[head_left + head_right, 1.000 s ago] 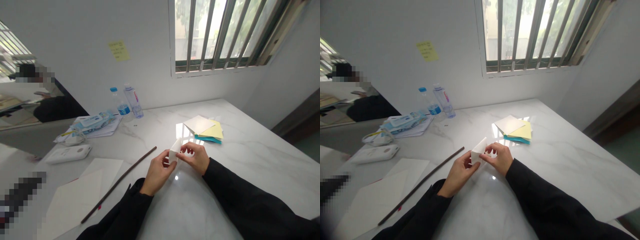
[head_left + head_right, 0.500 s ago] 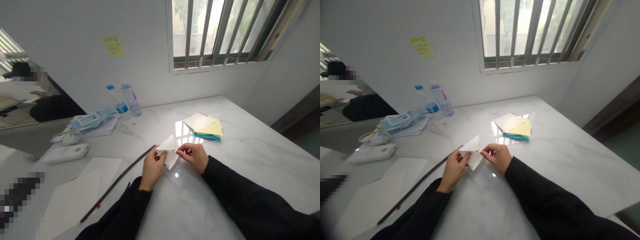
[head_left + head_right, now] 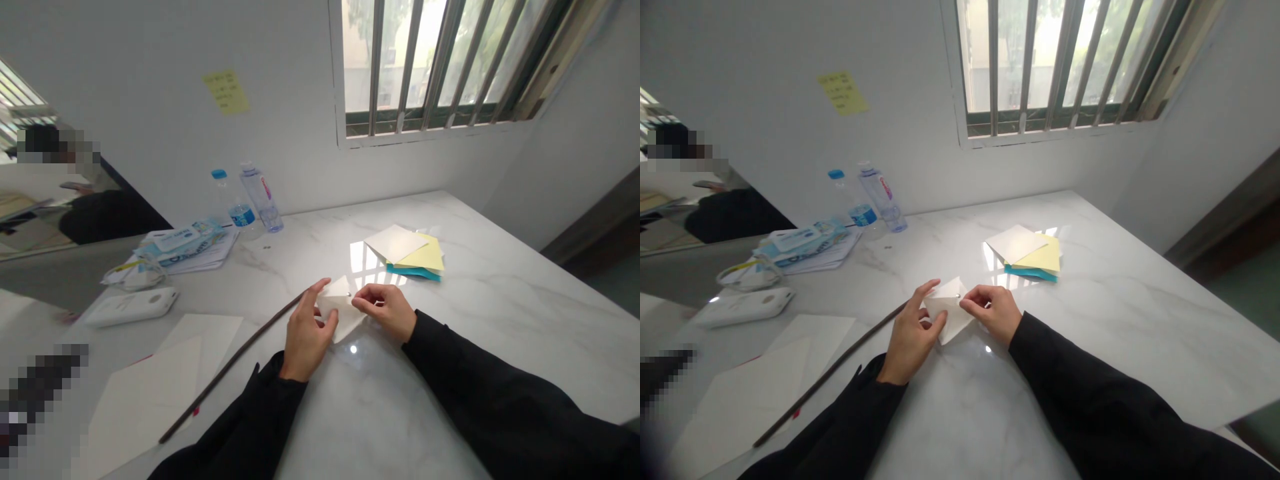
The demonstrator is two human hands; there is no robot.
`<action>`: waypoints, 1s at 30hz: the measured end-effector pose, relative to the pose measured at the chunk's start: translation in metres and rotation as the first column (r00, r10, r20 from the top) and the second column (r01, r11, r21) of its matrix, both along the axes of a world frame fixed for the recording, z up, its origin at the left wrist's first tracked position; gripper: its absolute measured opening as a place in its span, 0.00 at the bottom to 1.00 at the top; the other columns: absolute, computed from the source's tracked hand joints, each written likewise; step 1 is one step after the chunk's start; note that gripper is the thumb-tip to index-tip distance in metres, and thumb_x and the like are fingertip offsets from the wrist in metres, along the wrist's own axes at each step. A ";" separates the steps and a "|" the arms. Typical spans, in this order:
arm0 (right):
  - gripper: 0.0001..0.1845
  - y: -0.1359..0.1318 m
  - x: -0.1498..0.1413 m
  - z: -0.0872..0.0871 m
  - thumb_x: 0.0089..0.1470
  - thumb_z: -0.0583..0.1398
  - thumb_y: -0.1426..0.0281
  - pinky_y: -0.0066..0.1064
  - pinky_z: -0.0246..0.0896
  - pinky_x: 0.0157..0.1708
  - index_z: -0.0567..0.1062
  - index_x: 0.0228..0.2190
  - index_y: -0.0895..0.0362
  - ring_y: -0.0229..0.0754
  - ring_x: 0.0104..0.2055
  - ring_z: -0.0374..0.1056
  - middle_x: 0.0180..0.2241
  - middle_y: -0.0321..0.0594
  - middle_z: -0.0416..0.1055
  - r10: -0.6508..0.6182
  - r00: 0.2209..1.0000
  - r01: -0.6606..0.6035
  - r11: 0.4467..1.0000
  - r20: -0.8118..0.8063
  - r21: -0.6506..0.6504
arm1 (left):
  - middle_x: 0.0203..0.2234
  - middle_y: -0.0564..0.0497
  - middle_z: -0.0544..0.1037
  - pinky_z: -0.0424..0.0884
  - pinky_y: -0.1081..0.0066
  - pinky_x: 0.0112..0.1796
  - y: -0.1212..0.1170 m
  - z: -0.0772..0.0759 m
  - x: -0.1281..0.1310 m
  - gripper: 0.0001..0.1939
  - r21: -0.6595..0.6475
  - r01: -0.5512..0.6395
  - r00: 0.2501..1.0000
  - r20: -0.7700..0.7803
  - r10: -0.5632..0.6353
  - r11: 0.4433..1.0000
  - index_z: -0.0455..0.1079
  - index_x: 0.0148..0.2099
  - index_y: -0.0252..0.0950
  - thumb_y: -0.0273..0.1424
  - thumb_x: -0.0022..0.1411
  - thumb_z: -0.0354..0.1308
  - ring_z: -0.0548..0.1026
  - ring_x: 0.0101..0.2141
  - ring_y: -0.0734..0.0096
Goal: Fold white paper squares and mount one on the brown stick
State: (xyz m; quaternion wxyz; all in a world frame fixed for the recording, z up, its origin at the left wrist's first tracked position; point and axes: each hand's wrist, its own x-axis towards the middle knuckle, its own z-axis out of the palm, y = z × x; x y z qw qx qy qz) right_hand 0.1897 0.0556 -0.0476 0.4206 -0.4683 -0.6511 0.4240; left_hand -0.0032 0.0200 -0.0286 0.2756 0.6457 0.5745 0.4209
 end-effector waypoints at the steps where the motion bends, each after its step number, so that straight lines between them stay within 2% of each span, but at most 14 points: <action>1: 0.11 0.000 0.000 0.001 0.55 0.65 0.61 0.27 0.59 0.24 0.80 0.29 0.57 0.36 0.24 0.65 0.23 0.36 0.75 0.003 1.000 -0.003 1.000 0.003 0.015 | 0.52 0.48 0.76 0.74 0.74 0.29 0.000 0.001 -0.001 0.26 0.036 0.008 0.999 -0.034 -0.007 0.999 0.68 0.61 0.45 0.28 0.61 0.59 0.75 0.29 0.73; 5: 0.06 -0.003 0.002 0.005 0.54 0.67 0.65 0.26 0.60 0.24 0.79 0.31 0.55 0.35 0.24 0.63 0.25 0.35 0.75 0.021 0.998 -0.028 0.989 0.054 0.145 | 0.43 0.50 0.77 0.71 0.76 0.27 0.002 0.003 -0.004 0.11 0.085 0.034 0.991 -0.131 -0.022 0.996 0.76 0.47 0.42 0.31 0.64 0.57 0.70 0.27 0.73; 7: 0.06 -0.003 0.003 0.006 0.52 0.68 0.68 0.26 0.61 0.25 0.79 0.34 0.55 0.34 0.25 0.63 0.28 0.34 0.75 0.029 0.997 -0.044 0.976 0.073 0.213 | 0.39 0.51 0.78 0.70 0.75 0.27 0.003 0.002 -0.005 0.08 0.076 0.034 0.988 -0.154 -0.022 0.996 0.77 0.42 0.41 0.33 0.66 0.57 0.69 0.26 0.73; 11: 0.13 -0.002 0.005 0.005 0.52 0.67 0.74 0.27 0.64 0.29 0.79 0.41 0.54 0.35 0.28 0.65 0.33 0.36 0.75 0.087 0.989 -0.120 0.947 0.123 0.298 | 0.37 0.53 0.80 0.68 0.74 0.28 0.003 0.000 -0.005 0.08 0.043 0.048 0.987 -0.156 -0.041 0.998 0.77 0.42 0.41 0.35 0.66 0.58 0.69 0.25 0.73; 14: 0.12 -0.002 0.006 0.002 0.53 0.66 0.75 0.28 0.66 0.31 0.81 0.41 0.53 0.35 0.28 0.66 0.33 0.37 0.76 0.111 0.976 -0.167 0.932 0.187 0.321 | 0.37 0.53 0.81 0.68 0.74 0.27 0.001 0.001 -0.003 0.10 0.002 0.084 0.991 -0.108 -0.084 0.996 0.76 0.47 0.41 0.36 0.66 0.58 0.70 0.23 0.74; 19: 0.05 -0.001 0.006 0.000 0.56 0.65 0.73 0.28 0.68 0.31 0.82 0.35 0.54 0.37 0.29 0.70 0.31 0.37 0.77 0.091 0.971 -0.162 0.932 0.222 0.323 | 0.30 0.54 0.80 0.68 0.73 0.26 0.000 0.005 -0.002 0.15 -0.052 0.151 0.984 -0.082 -0.155 0.987 0.76 0.52 0.41 0.37 0.65 0.59 0.72 0.22 0.72; 22: 0.05 -0.001 0.006 0.001 0.55 0.65 0.74 0.28 0.68 0.31 0.82 0.33 0.54 0.37 0.28 0.70 0.28 0.36 0.77 0.072 0.975 -0.136 0.942 0.212 0.308 | 0.30 0.55 0.81 0.69 0.73 0.26 0.000 0.006 -0.002 0.17 -0.054 0.147 0.982 -0.109 -0.152 0.988 0.75 0.54 0.42 0.36 0.63 0.60 0.72 0.22 0.72; 25: 0.06 -0.002 0.007 0.002 0.54 0.65 0.74 0.29 0.70 0.32 0.82 0.34 0.54 0.37 0.27 0.72 0.28 0.35 0.79 0.094 0.983 -0.131 0.961 0.159 0.244 | 0.32 0.54 0.82 0.68 0.73 0.26 0.000 0.006 -0.002 0.13 -0.063 0.140 0.978 -0.148 -0.148 0.988 0.78 0.49 0.41 0.35 0.63 0.59 0.72 0.22 0.72; 30: 0.06 0.000 0.007 -0.003 0.54 0.64 0.71 0.30 0.72 0.34 0.82 0.35 0.56 0.39 0.29 0.75 0.29 0.37 0.80 0.168 0.986 -0.167 0.984 -0.012 0.057 | 0.29 0.55 0.81 0.64 0.73 0.26 0.000 0.008 -0.002 0.09 -0.122 0.179 0.966 -0.167 -0.198 0.976 0.80 0.40 0.41 0.34 0.63 0.57 0.69 0.22 0.72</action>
